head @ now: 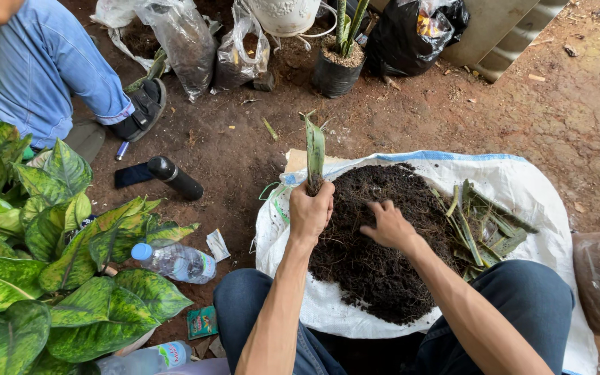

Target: The person holds a plant cutting and wraps soil around its base by hand. They repeatedly adjust the soil and the cutting to secure it, then place the wrapped cutting on a white sack.

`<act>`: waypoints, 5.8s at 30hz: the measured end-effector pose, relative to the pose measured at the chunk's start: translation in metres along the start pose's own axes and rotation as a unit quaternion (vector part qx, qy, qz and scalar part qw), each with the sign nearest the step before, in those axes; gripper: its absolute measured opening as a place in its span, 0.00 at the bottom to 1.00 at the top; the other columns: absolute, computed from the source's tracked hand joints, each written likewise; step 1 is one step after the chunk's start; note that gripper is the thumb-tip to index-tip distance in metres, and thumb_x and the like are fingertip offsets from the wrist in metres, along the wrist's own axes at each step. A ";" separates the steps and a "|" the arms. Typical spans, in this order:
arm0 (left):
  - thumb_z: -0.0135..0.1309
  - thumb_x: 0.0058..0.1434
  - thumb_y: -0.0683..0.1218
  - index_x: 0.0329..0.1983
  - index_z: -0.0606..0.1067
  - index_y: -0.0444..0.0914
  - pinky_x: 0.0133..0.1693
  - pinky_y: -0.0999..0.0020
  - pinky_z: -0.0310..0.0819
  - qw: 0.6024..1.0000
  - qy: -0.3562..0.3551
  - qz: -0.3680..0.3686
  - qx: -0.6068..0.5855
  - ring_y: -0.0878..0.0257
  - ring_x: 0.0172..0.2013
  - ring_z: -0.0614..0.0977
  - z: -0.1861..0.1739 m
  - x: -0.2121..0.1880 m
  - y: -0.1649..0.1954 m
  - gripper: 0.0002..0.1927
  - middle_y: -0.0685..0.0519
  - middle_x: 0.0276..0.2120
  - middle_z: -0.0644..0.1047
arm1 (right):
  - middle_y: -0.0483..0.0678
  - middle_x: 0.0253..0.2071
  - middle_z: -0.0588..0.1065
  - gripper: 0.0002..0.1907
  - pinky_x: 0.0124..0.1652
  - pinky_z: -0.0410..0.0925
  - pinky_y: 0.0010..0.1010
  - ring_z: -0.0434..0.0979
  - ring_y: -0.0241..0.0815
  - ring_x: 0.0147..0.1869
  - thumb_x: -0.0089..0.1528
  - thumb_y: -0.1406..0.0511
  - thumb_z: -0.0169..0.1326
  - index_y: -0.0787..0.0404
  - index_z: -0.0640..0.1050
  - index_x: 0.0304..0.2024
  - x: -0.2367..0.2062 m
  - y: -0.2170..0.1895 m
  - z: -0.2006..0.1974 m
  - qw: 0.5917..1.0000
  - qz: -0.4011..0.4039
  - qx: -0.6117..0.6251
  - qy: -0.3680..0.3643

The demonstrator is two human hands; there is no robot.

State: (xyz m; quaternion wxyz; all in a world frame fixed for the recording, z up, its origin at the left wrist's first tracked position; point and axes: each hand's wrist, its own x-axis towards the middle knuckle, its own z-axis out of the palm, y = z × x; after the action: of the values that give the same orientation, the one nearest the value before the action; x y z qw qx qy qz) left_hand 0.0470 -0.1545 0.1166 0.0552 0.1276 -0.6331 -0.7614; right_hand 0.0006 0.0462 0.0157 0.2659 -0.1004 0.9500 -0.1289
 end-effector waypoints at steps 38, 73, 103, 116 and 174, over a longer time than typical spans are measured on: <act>0.56 0.63 0.56 0.42 0.72 0.40 0.33 0.65 0.76 0.992 -0.082 -0.026 0.092 0.66 0.27 0.78 0.028 0.017 -0.019 0.16 0.56 0.28 0.76 | 0.46 0.39 0.84 0.16 0.34 0.73 0.31 0.84 0.37 0.37 0.64 0.59 0.55 0.56 0.78 0.52 -0.026 -0.009 -0.101 0.930 -0.019 0.329 0.160; 0.41 0.68 0.68 0.55 0.70 0.39 0.42 0.59 0.75 0.979 -0.192 -0.057 0.034 0.64 0.37 0.77 0.047 0.012 -0.041 0.31 0.55 0.34 0.73 | 0.42 0.17 0.73 0.17 0.18 0.53 0.27 0.62 0.31 0.16 0.65 0.51 0.51 0.53 0.82 0.38 -0.014 0.009 -0.085 0.914 -0.110 0.302 0.247; 0.33 0.70 0.67 0.63 0.67 0.39 0.39 0.62 0.78 0.980 -0.185 -0.071 0.025 0.64 0.38 0.78 0.051 0.017 -0.056 0.33 0.52 0.41 0.75 | 0.51 0.45 0.81 0.13 0.42 0.76 0.38 0.82 0.45 0.43 0.65 0.61 0.55 0.60 0.80 0.49 -0.030 -0.014 -0.095 0.912 -0.257 0.183 0.263; 0.32 0.70 0.68 0.59 0.66 0.40 0.32 0.66 0.77 0.968 -0.126 -0.187 -0.107 0.62 0.37 0.77 0.067 0.011 -0.087 0.32 0.49 0.40 0.74 | 0.54 0.48 0.79 0.18 0.48 0.76 0.41 0.81 0.49 0.49 0.61 0.62 0.60 0.63 0.78 0.51 -0.033 -0.017 -0.089 0.921 -0.246 0.162 0.254; 0.43 0.70 0.61 0.44 0.69 0.39 0.22 0.71 0.73 0.990 -0.038 -0.073 -0.111 0.68 0.22 0.73 0.070 0.024 -0.096 0.20 0.58 0.27 0.70 | 0.53 0.50 0.82 0.16 0.53 0.76 0.44 0.84 0.49 0.53 0.67 0.64 0.49 0.59 0.76 0.57 -0.041 -0.008 -0.098 0.931 -0.194 0.239 0.197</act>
State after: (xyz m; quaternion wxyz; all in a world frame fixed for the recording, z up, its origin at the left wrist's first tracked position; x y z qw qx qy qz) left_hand 0.0127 -0.0759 0.0308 -0.0106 0.1376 -0.5355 -0.8332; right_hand -0.0157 0.0677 0.1191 0.0595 -0.1888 0.8864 -0.4185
